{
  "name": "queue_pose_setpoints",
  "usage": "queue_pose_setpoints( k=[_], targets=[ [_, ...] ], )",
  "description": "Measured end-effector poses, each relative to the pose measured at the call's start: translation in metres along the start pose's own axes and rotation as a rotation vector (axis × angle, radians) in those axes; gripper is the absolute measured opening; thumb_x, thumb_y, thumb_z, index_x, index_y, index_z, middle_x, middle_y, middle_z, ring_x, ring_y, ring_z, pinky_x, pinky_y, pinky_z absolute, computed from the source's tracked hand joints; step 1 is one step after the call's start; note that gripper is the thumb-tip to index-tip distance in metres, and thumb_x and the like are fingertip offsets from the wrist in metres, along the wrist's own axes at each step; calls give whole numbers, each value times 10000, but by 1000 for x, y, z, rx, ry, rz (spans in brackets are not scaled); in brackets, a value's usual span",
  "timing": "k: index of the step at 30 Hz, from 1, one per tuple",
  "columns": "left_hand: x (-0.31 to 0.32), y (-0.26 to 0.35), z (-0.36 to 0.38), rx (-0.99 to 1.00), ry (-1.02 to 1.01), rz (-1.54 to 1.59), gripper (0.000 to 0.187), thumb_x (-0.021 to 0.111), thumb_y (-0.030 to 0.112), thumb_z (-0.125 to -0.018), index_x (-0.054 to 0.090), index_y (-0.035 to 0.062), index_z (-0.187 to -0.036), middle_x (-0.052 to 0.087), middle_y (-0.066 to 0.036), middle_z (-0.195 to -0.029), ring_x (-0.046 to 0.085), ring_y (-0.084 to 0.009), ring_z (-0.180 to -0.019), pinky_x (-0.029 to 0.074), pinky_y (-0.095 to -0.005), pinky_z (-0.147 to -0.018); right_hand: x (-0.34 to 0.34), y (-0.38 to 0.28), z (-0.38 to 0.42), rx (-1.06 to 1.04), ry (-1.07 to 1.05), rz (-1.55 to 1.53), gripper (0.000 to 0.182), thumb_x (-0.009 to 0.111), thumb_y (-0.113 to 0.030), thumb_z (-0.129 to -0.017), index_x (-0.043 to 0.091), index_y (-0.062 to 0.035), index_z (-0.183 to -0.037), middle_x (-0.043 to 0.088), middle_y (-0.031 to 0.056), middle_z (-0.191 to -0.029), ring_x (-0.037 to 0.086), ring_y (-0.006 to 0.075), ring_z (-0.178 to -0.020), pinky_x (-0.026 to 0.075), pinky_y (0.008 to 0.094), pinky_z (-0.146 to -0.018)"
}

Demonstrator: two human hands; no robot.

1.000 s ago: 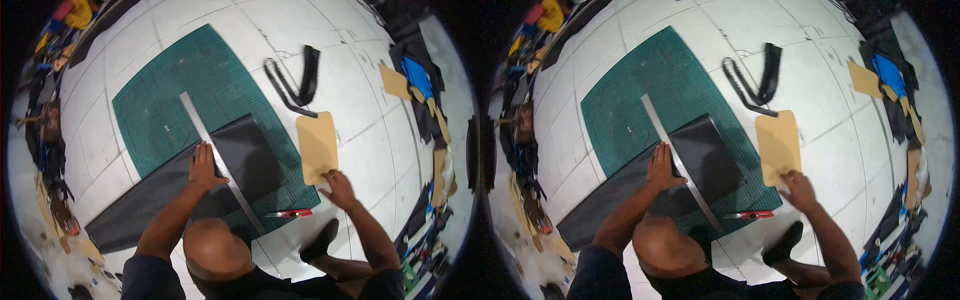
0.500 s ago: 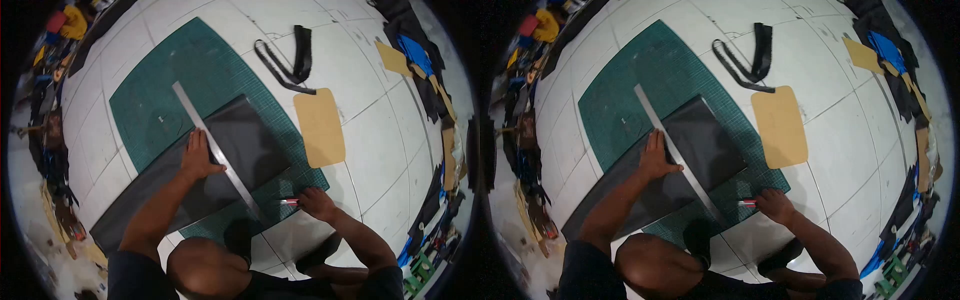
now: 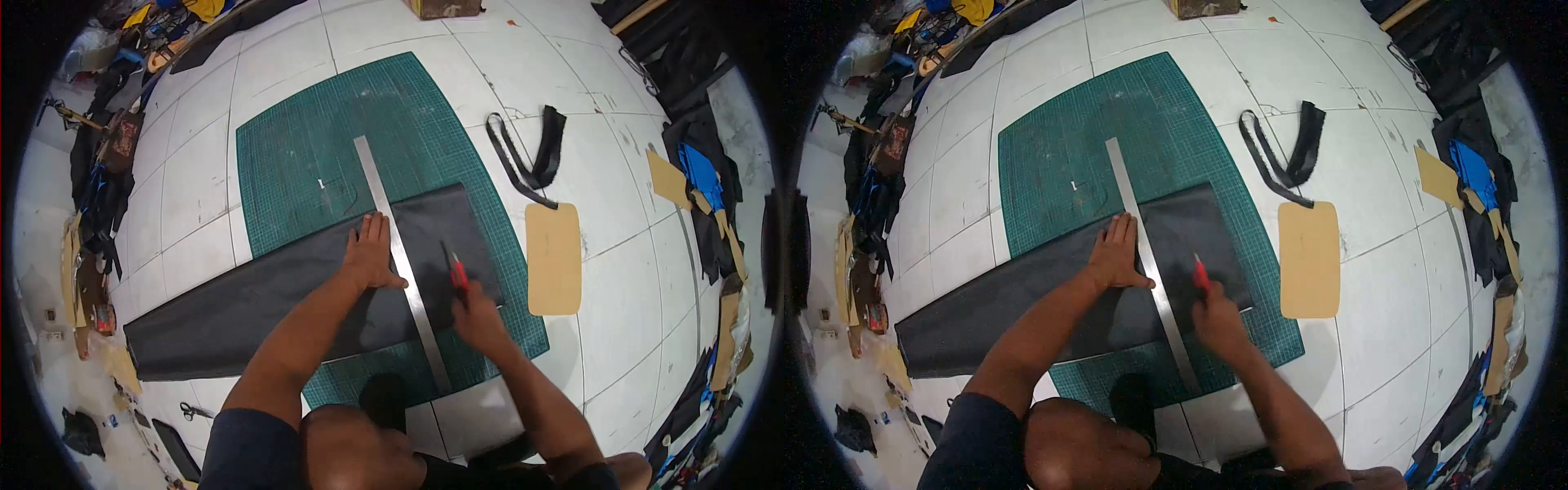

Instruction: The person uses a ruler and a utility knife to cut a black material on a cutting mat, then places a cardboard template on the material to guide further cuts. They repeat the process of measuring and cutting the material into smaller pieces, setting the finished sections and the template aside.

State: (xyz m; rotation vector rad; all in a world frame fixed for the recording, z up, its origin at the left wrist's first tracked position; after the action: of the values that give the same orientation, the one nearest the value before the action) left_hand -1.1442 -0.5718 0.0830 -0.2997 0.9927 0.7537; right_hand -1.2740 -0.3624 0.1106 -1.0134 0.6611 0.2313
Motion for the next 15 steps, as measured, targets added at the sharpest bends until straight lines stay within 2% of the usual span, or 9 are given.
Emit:
queue_pose_setpoints(
  k=[1, 3, 4, 6, 7, 10, 11, 15],
  targets=[
    [-4, 2, 2, -11, -13, 5, 1462, 859, 684, -576, 83, -45, -1578, 113, -213, -1659, 79, -386, -1551, 197, -584, -1221, 11, -22, -14, -45, 45, 24, 393, 593, -173, -939, 389, -38, -1247, 669, 309, -964, 663, 512, -920, 520, 590, -766],
    [-6, 3, 3, -20, -16, 20, 1442, 874, 659, -574, 105, -41, -1574, 129, -199, -1658, 98, -370, -1552, 213, -583, -1212, 28, -61, -44, 54, -96, 166, 312, 582, -169, -938, 399, -37, -1152, 665, 319, -929, 673, 500, -889, 532, 583, -768],
    [-6, 3, 1, -16, -14, 5, 1430, 871, 652, -583, 107, -39, -1574, 137, -201, -1654, 107, -369, -1551, 214, -586, -1211, 34, -70, -59, 53, -96, 193, 311, 581, -174, -946, 396, -33, -1152, 671, 301, -930, 686, 479, -887, 548, 558, -758],
    [0, 0, -2, -18, -25, -26, 1405, 867, 637, -601, 109, -35, -1575, 155, -204, -1647, 125, -368, -1549, 216, -590, -1207, 57, -76, -85, 51, -112, 239, 311, 577, -185, -961, 391, -25, -1153, 685, 264, -931, 712, 438, -885, 581, 507, -737],
    [1, -1, -3, -20, 4, -16, 1357, 852, 607, -634, 114, -33, -1576, 170, -204, -1640, 145, -366, -1546, 223, -592, -1204, 64, -76, -93, 30, -78, 258, 295, 569, -183, -967, 392, -26, -1143, 683, 263, -945, 713, 437, -885, 584, 506, -743],
    [8, -5, -6, -5, 97, 61, 1339, 901, 487, -620, 113, -44, -1563, 160, -214, -1635, 146, -381, -1541, 231, -587, -1215, 76, -76, -107, 5, -13, 298, 259, 548, -180, -983, 393, -27, -1123, 678, 261, -986, 716, 432, -892, 589, 501, -758],
    [10, -5, -7, -7, 99, -2, 1297, 833, 577, -663, 137, -33, -1572, 184, -198, -1635, 166, -359, -1543, 239, -598, -1196, 78, -75, -108, 25, -17, 301, 254, 544, -180, -987, 393, -25, -1120, 675, 261, -999, 717, 429, -897, 590, 497, -761],
    [1, -3, -2, -11, 58, 32, 1287, 828, 576, -672, 137, -30, -1572, 192, -197, -1632, 166, -357, -1543, 241, -599, -1195, 81, -71, -111, -8, 11, 334, 262, 540, -196, -997, 395, -20, -1127, 672, 261, -1014, 721, 417, -910, 595, 488, -759]
  ],
)
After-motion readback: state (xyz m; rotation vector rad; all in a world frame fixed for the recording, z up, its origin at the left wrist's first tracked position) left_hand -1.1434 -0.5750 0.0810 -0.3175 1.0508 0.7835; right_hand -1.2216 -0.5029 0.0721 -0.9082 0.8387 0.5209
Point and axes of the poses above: each hand's wrist, its own z-axis away from the middle knuckle, its own x-axis out of the palm, y = z × x, the point moved 6 cm from there along -z, towards the middle knuckle
